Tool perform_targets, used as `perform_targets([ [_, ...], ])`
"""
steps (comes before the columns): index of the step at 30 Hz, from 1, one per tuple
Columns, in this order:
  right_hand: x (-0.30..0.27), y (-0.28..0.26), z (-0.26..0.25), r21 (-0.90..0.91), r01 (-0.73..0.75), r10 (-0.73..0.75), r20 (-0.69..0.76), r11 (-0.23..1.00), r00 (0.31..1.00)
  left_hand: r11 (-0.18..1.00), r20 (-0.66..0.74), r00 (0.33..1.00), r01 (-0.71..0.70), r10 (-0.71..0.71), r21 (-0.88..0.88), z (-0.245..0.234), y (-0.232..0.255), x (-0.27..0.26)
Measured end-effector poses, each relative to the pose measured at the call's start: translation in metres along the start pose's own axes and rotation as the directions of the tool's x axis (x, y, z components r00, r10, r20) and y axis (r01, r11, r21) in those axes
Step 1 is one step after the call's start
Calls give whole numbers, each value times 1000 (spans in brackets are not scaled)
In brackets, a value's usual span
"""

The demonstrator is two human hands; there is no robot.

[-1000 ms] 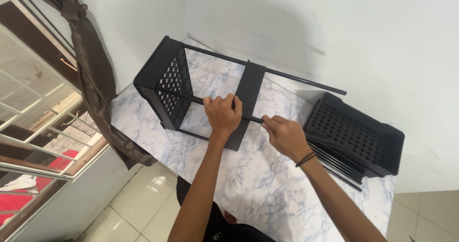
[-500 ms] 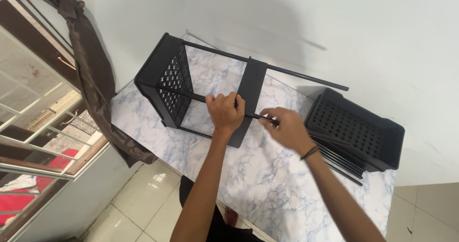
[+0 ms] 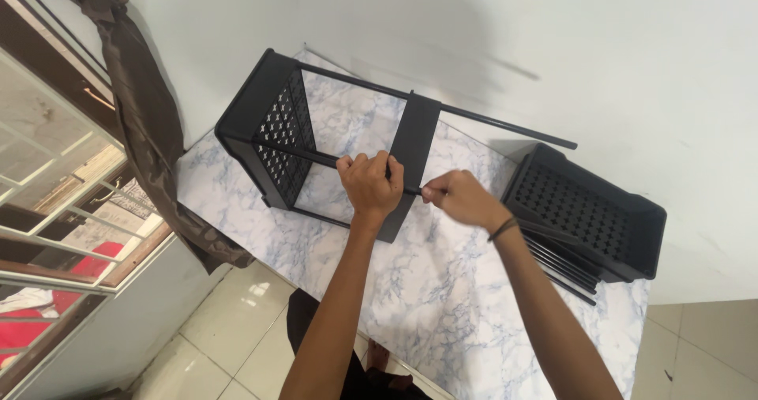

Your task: The person assembles a black plastic crate by inserting long black rods into slots on the crate walls. They repeatedly pick up rods, align them with the crate, and push them into place to form a frame.

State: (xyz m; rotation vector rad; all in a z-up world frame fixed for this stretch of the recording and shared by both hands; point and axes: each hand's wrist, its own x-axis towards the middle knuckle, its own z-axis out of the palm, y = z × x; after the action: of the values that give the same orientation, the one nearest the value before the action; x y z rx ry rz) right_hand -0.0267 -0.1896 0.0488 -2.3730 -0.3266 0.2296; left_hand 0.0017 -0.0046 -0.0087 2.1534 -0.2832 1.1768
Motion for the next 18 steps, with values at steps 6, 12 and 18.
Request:
perform_targets([
  [6, -5, -8, 2, -25, 33, -34, -69, 999, 997, 1000, -2, 1000, -6, 6, -14, -2, 0, 1],
  [12, -38, -22, 41, -514, 232, -498, -472, 825, 727, 1000, 12, 1000, 0, 0, -28, -2, -1, 2],
  [18, -19, -5, 23, -298, 155, -222, -206, 942, 953, 999, -14, 1000, -6, 5, -39, 0, -1, 1],
])
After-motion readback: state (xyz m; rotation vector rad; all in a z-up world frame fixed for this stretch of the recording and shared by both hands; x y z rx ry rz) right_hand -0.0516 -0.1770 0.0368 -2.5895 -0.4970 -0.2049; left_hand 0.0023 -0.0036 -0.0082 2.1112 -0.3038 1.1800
